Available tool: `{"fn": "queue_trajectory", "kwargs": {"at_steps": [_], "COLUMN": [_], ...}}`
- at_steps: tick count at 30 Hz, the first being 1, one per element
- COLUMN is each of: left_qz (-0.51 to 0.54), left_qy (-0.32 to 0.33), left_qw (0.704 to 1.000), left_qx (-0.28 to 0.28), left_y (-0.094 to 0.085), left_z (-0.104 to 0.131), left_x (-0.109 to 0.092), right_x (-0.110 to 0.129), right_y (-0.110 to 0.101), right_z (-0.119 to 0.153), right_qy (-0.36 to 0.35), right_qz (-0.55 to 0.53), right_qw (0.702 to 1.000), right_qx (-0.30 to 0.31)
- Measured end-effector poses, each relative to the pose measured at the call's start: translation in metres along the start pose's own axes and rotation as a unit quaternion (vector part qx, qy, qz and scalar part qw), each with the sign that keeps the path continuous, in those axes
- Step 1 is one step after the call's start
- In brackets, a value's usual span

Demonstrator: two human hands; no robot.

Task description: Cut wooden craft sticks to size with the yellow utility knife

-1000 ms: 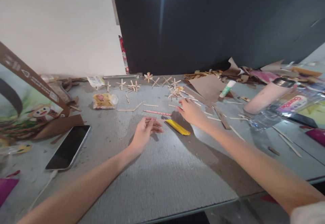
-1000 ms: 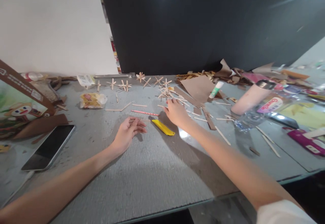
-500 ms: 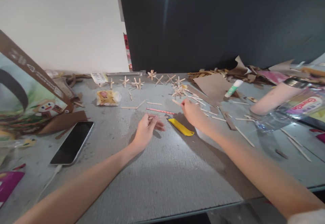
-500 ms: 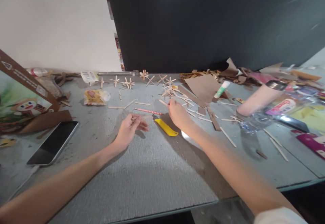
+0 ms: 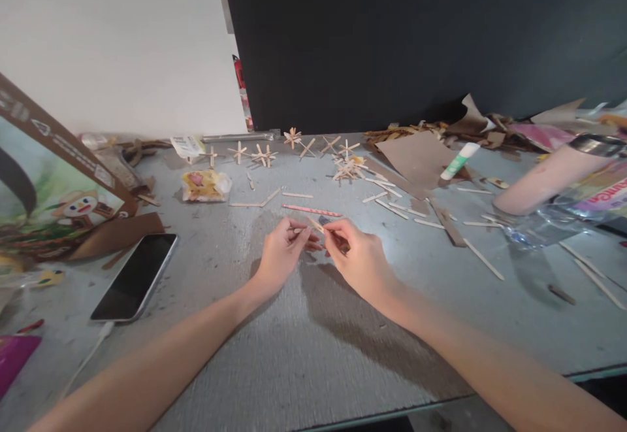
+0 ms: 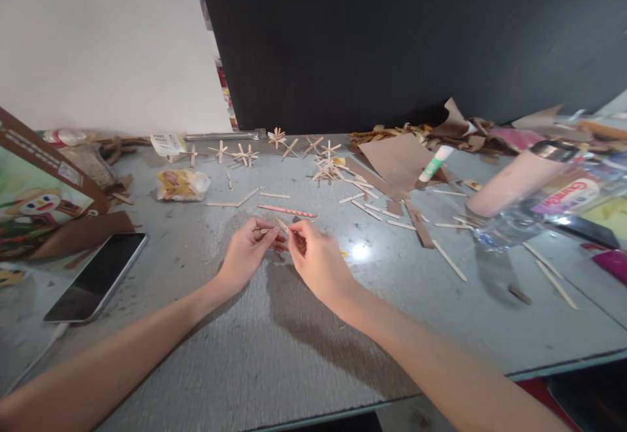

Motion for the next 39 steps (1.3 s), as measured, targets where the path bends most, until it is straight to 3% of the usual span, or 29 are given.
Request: {"fn": "queue_trajectory", "kwargs": {"at_steps": [11,18,39], "left_qz": [-0.034,-0.093,-0.156], "left_qy": [0.024,0.036,0.055], "left_qw": [0.999,0.995,0.986], "left_qx": [-0.002,0.004,-0.006], "left_y": [0.0,0.002,0.002], "left_z": [0.002,0.006,0.011], "left_x": [-0.007,-0.016,-0.022], "right_x": [0.003,-0.001,0.001], "right_y": [0.003,0.016,0.022], "right_z": [0.003,0.004,0.005], "right_qy": [-0.038,-0.043,-0.028], "right_qz": [0.045,0.099,0.105], "right_qw": [0.998,0.994,0.993], "right_qx": [-0.006,0.024,0.036]}}
Point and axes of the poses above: each hand's wrist, its own z-axis away from the middle knuckle, its own y-axis out of the palm, x = y × z, the point moved 10 cm from there along -z, towards the middle knuckle, and after that the axes turned 3 degrees about x, right-handed, at the moved point
